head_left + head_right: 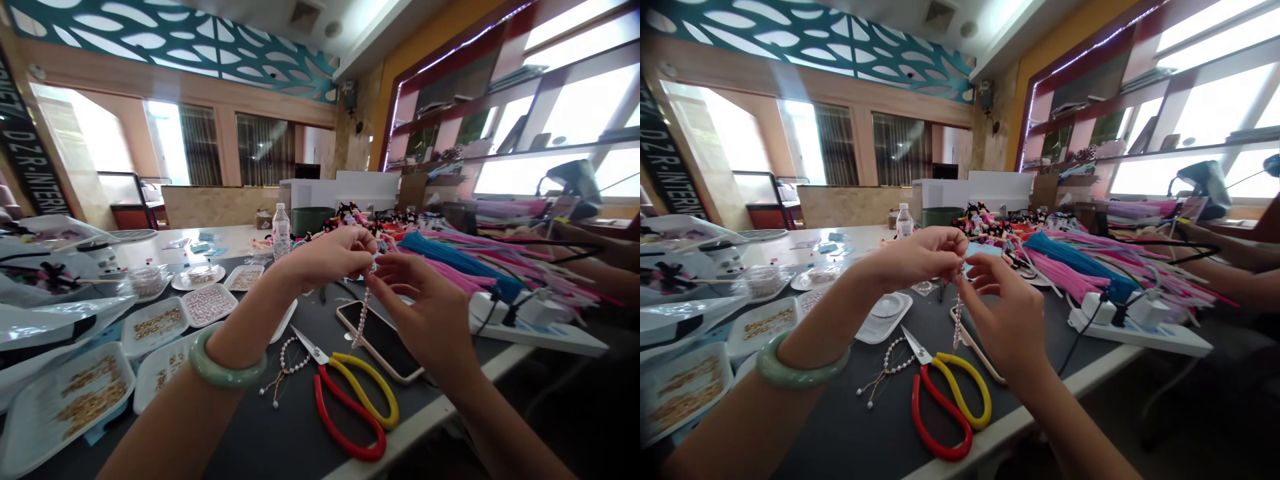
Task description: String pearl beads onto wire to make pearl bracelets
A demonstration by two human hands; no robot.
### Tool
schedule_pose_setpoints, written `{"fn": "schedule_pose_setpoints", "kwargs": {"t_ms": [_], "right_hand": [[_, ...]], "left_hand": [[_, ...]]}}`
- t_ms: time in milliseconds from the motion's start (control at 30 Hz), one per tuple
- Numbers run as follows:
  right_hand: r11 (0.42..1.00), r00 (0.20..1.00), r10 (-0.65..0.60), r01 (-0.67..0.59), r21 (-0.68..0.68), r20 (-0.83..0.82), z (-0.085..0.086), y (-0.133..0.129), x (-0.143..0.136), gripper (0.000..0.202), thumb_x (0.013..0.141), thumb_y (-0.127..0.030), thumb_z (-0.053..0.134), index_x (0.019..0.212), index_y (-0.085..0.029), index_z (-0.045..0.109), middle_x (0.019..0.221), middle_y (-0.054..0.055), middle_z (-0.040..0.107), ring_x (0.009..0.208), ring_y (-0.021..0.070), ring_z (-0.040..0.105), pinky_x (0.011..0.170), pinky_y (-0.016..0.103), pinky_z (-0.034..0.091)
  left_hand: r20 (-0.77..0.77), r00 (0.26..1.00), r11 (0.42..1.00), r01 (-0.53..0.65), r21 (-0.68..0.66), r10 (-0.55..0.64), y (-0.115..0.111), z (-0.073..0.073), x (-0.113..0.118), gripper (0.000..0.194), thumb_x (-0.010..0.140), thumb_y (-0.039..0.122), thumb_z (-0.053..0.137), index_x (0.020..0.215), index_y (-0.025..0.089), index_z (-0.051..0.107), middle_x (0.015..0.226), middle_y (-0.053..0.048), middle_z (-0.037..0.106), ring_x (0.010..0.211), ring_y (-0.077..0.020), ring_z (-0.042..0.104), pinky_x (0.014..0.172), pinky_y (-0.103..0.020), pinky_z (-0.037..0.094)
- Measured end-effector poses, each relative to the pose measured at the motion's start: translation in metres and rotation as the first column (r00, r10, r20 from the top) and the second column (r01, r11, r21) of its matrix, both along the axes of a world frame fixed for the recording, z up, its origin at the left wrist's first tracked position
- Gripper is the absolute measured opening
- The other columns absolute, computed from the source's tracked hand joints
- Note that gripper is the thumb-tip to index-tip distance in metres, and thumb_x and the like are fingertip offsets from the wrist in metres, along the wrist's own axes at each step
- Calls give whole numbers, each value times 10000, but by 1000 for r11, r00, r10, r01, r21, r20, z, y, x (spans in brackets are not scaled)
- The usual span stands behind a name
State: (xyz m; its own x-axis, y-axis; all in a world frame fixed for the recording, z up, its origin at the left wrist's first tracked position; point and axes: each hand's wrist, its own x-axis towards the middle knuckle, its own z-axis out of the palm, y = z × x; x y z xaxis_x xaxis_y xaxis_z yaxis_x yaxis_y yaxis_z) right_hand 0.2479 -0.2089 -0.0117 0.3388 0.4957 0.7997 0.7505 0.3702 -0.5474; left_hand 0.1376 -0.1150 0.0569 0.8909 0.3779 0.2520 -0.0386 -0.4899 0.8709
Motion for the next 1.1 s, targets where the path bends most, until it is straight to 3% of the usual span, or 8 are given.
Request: {"fn": "schedule_pose_setpoints", "kwargs": {"t_ms": [233,367,500,733,967,1100], "right_hand": [[938,904,345,-336,81,-252,2,1,4,120,762,-273,652,860,-204,665,796,23,675,707,158,637,665,307,527],[895,842,446,-428,128,-302,6,-3,2,72,771,-262,647,800,-208,685,704,3,660,640,131,616,616,271,522],[842,758,532,-521,140,-377,5,-3,-2,66,760,-257,659,778,-202,691,701,0,655,639,114,603,615,248,517],[768,650,607,-627,129,-457,1,0,-6,42,751,-218,653,764,-191,683,673,-8,631,624,101,587,609,234,493],[677,475,657,-714,180,-586,0,0,-10,29,749,-208,636,746,-180,638,649,-26,628,566,109,626,598,251,509],[655,446,664,-735,178,-600,1,-2,-12,55,752,-223,646,774,-179,621,664,-27,641,571,104,627,604,248,505]], "left_hand": [[29,1000,989,-2,146,-2,-9,10,-6,107,721,63,491,730,157,440,653,24,455,573,-64,426,543,-214,358],[18,1000,968,-16,251,12,-19,16,-13,122,728,104,521,806,163,448,711,14,487,614,-76,468,561,-212,390],[44,999,935,-37,351,23,-27,13,-21,140,748,120,509,862,173,448,782,1,516,680,-94,516,606,-223,430],[83,993,929,-105,354,80,-31,3,-32,121,765,127,500,850,183,436,747,13,521,688,-105,535,602,-238,444],[76,993,949,-108,295,89,-34,2,-30,188,746,118,523,865,190,396,708,27,517,632,-98,530,579,-240,446],[105,991,959,-106,264,80,-33,2,-31,179,749,124,527,860,185,401,724,22,523,638,-92,534,587,-233,441]]}}
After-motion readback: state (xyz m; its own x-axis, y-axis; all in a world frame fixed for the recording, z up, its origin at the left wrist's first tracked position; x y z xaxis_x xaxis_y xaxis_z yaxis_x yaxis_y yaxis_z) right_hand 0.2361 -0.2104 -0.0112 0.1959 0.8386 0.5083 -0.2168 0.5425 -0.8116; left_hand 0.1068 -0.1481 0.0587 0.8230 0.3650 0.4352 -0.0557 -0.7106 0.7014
